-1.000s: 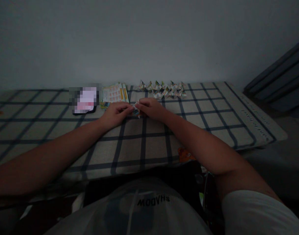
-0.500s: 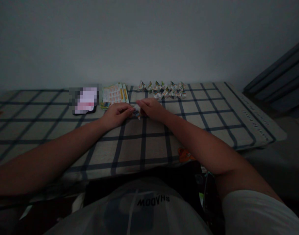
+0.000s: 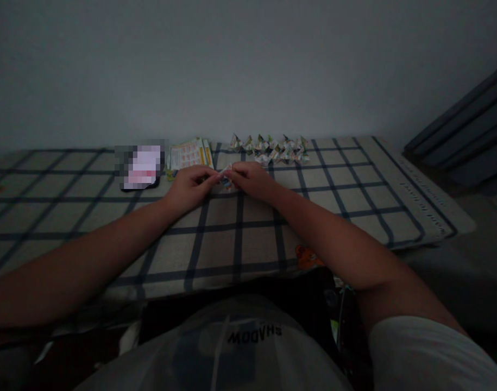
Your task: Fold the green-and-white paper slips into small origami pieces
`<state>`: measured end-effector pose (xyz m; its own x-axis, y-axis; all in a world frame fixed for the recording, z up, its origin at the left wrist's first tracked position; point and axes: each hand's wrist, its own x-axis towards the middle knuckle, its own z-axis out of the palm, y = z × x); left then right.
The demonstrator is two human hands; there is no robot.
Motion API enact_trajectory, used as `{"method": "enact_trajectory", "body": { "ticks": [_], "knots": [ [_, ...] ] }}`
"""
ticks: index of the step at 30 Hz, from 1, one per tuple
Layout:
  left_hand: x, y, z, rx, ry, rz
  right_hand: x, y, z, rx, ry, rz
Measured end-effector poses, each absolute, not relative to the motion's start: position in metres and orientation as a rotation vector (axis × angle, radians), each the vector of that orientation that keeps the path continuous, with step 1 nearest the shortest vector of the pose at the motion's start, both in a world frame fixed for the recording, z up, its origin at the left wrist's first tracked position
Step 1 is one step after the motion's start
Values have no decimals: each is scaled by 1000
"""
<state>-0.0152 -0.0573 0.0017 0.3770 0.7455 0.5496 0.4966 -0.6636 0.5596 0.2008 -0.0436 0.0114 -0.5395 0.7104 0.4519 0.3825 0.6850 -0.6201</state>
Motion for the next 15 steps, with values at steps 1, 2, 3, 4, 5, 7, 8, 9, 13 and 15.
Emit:
{"method": "enact_trajectory", "body": {
  "ticks": [1,2,3,4,5,7,8,9,13,15],
  "knots": [
    [-16,-57,2,2323,1092,1182,201,-43,10,-831,-2185,631],
    [-16,-57,1,2310,1089,1192,201,-42,9,-823,-2187,681],
    [-16,-57,2,2301,1084,1203,201,-42,7,-813,-2190,736],
    [-17,-57,2,2296,1082,1215,201,-41,6,-803,-2195,783],
    [-17,-57,2,2295,1081,1222,200,-41,5,-792,-2201,805],
    [-17,-58,3,2299,1082,1216,200,-41,4,-778,-2211,768],
    [-17,-58,3,2301,1083,1209,200,-41,5,-774,-2215,725],
    [-16,-58,4,2303,1084,1202,200,-41,6,-775,-2216,687],
    [-16,-59,5,2278,1094,1200,199,-42,9,-816,-2202,705],
    [-16,-59,6,2254,1124,1216,200,-42,8,-832,-2196,778]
  ]
}}
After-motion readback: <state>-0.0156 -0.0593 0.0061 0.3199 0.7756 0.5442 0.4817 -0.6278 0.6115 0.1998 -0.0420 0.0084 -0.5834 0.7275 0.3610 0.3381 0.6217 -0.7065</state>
